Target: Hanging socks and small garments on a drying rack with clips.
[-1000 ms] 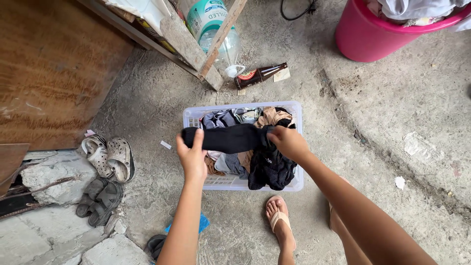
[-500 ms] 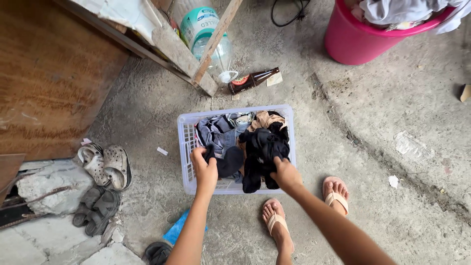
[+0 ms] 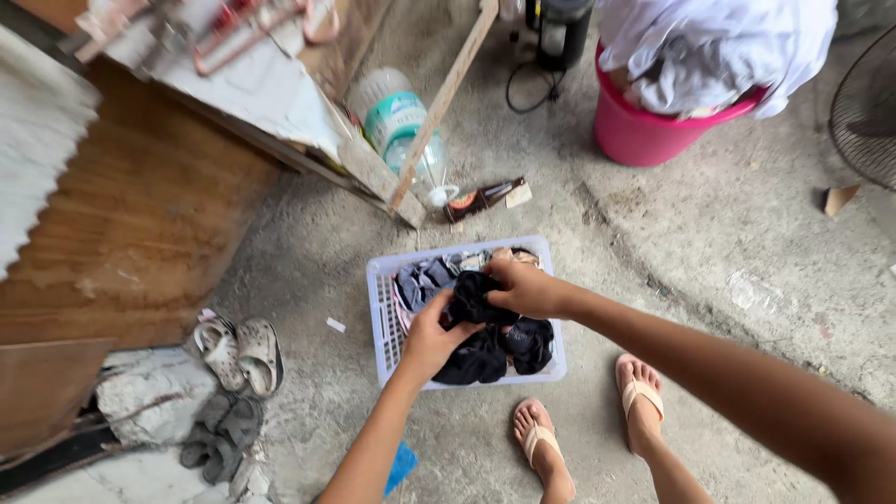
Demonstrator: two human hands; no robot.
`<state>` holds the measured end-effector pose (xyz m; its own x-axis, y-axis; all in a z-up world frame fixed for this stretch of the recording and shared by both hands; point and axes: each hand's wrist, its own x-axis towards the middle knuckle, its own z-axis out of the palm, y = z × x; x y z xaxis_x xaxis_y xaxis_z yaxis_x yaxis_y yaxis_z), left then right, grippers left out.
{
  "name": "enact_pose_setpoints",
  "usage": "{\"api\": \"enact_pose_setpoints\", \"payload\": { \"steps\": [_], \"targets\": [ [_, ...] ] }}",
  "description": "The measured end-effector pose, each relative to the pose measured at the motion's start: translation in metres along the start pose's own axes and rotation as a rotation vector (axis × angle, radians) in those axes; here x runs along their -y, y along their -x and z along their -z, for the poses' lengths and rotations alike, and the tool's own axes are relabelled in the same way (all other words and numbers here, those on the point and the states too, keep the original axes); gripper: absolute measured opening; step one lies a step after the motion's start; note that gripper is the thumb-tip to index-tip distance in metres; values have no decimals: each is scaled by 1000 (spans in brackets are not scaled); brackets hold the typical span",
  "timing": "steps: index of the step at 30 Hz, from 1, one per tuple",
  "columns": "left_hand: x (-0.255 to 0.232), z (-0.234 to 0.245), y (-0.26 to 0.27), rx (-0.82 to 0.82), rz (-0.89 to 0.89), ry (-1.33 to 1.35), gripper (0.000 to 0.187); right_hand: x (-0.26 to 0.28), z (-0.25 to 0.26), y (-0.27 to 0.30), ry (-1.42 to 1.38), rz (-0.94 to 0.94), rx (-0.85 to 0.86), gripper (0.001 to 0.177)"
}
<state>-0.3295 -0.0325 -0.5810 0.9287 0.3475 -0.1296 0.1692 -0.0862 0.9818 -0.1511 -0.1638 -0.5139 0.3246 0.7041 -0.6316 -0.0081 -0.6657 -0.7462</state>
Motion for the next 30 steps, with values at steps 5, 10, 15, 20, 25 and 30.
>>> {"api": "enact_pose_setpoints", "payload": {
  "steps": [5,10,15,20,25,30],
  "targets": [
    [-90,48,-10,-66,53,36,30,100,25,44,95,134,-250,27],
    [-218,71,-1,-188,-96,-13,24,201,45,118,314,366,-504,33],
    [-311,65,22,-234,-313,-187,26,275,56,195,471,163,-360,50],
    [-395,56,38,-184,-503,-249,32,298,62,270,72,174,-310,38],
    [-446,38,40,-50,-664,-61,26,296,109,341,-430,228,-219,30],
    [-462,-5,24,-56,-636,196,11,334,147,452,404,449,-1029,24]
  ]
}}
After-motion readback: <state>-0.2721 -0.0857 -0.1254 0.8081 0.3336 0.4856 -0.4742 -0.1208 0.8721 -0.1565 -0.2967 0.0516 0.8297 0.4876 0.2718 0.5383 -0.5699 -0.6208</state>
